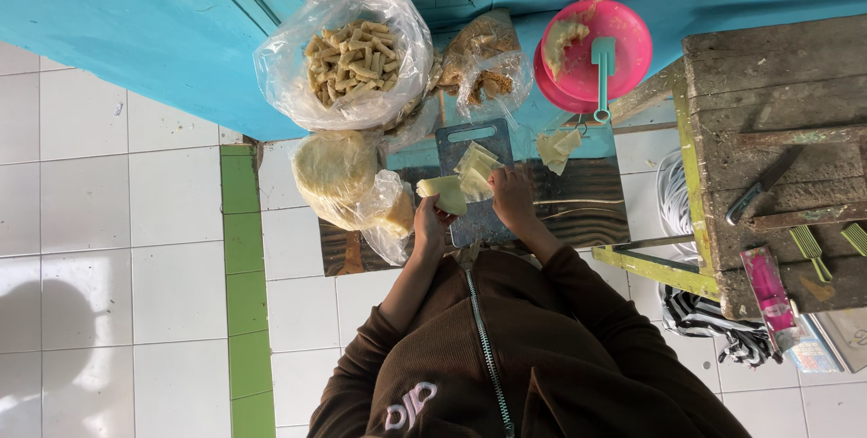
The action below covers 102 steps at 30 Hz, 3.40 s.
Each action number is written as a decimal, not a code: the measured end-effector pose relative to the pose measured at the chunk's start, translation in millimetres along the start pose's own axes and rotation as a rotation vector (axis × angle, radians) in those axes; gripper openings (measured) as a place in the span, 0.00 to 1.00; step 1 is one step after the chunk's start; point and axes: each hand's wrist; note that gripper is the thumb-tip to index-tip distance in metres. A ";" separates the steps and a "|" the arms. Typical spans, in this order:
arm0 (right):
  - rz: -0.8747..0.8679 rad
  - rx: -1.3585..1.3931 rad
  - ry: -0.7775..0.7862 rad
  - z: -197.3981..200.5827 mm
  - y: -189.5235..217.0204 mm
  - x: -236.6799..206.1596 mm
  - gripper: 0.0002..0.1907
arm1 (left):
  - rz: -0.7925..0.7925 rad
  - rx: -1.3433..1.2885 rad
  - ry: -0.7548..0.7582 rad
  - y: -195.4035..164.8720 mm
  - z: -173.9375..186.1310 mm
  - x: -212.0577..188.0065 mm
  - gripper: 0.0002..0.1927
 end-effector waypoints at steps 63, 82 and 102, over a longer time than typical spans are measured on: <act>-0.876 1.670 -0.269 13.3 7.4 14.9 0.10 | -0.053 0.220 0.217 2.1 -19.4 -7.8 0.13; 0.193 0.234 0.037 11.4 12.4 -5.5 0.20 | -0.018 -0.035 0.014 1.9 -5.5 -10.1 0.12; -0.099 0.571 0.227 17.1 14.4 -19.4 0.18 | -0.050 -0.062 0.044 2.3 2.0 -9.1 0.12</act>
Point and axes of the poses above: each hand's wrist, its own x-axis towards the middle knuckle, its own z-axis out of the back of the hand, y = z × x, and after that the axes turned 14 degrees about z, right-handed
